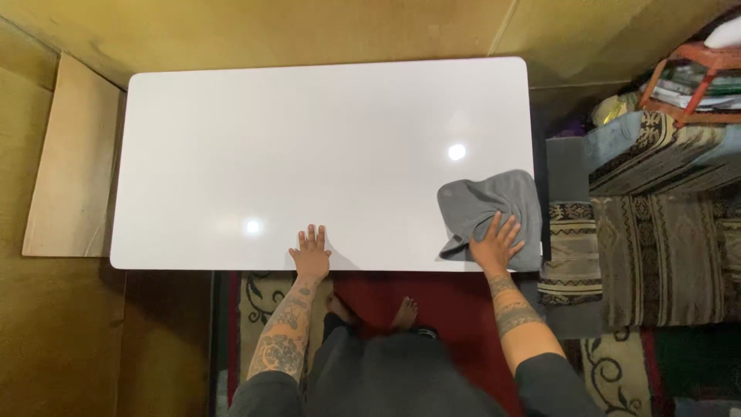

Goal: Wipe a white table with a gray cloth.

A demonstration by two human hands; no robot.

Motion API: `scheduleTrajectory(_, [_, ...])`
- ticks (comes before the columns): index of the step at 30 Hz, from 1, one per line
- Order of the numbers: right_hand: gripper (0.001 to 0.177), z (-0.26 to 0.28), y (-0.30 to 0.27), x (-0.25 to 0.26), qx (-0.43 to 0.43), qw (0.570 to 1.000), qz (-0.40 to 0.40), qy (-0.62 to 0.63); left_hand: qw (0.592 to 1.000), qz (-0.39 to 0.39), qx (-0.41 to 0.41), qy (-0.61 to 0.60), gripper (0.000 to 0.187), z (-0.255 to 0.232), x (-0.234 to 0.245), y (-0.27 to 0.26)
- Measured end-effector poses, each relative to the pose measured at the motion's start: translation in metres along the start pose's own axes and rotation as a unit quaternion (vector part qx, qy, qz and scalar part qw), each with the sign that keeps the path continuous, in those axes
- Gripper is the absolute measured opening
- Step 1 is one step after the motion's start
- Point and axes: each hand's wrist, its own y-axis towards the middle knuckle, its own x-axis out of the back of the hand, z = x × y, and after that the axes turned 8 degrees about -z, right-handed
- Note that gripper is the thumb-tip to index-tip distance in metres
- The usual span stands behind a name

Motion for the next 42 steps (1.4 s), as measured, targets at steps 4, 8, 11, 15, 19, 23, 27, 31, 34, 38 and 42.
scheduleTrajectory(4, [0.106,0.02,-0.017,-0.044,-0.05,0.999,-0.004,0.009,0.996,0.073,0.023,0.048,0.073,-0.008,0.014,0.0])
scheduleTrajectory(8, [0.114,0.078,-0.033,-0.062,-0.144,0.984,-0.04,0.092,0.994,0.097,0.043,0.001,0.079,-0.013,0.015,0.01])
scheduleTrajectory(11, [0.122,0.128,-0.047,-0.062,-0.177,0.978,-0.012,0.106,0.995,0.1,0.025,0.001,0.084,-0.01,0.024,0.01])
scheduleTrajectory(15, [0.12,0.188,-0.063,-0.074,-0.149,0.981,0.037,0.117,0.982,0.183,-0.041,-0.034,0.091,0.019,0.049,0.019])
scheduleTrajectory(19, [0.107,0.237,-0.075,-0.095,-0.082,0.992,0.088,0.038,0.967,0.169,-0.092,-0.165,0.077,0.066,0.057,0.025])
scheduleTrajectory(23, [0.082,0.277,-0.107,-0.118,0.158,0.978,0.133,-0.042,0.981,0.055,-0.098,-0.16,0.105,0.129,0.074,0.023])
scheduleTrajectory(27, [0.067,0.27,-0.133,-0.126,0.286,0.956,0.055,-0.044,0.991,0.075,-0.042,-0.1,0.115,0.187,0.079,0.041])
scheduleTrajectory(31, [0.069,0.237,-0.142,-0.107,0.275,0.96,0.045,-0.036,0.988,0.11,0.006,-0.108,0.127,0.238,0.099,0.063])
scheduleTrajectory(34, [0.088,0.213,-0.141,-0.095,0.189,0.978,0.086,-0.02,0.972,0.142,0.079,-0.168,0.146,0.253,0.095,0.078])
scheduleTrajectory(38, [0.122,0.214,-0.136,-0.096,0.024,0.997,0.072,0.032,0.964,0.207,0.104,-0.13,0.153,0.25,0.08,0.085])
scheduleTrajectory(42, [0.13,0.258,-0.133,-0.101,-0.092,0.987,0.13,-0.026,0.959,0.214,0.132,-0.127,0.151,0.244,0.076,0.088])
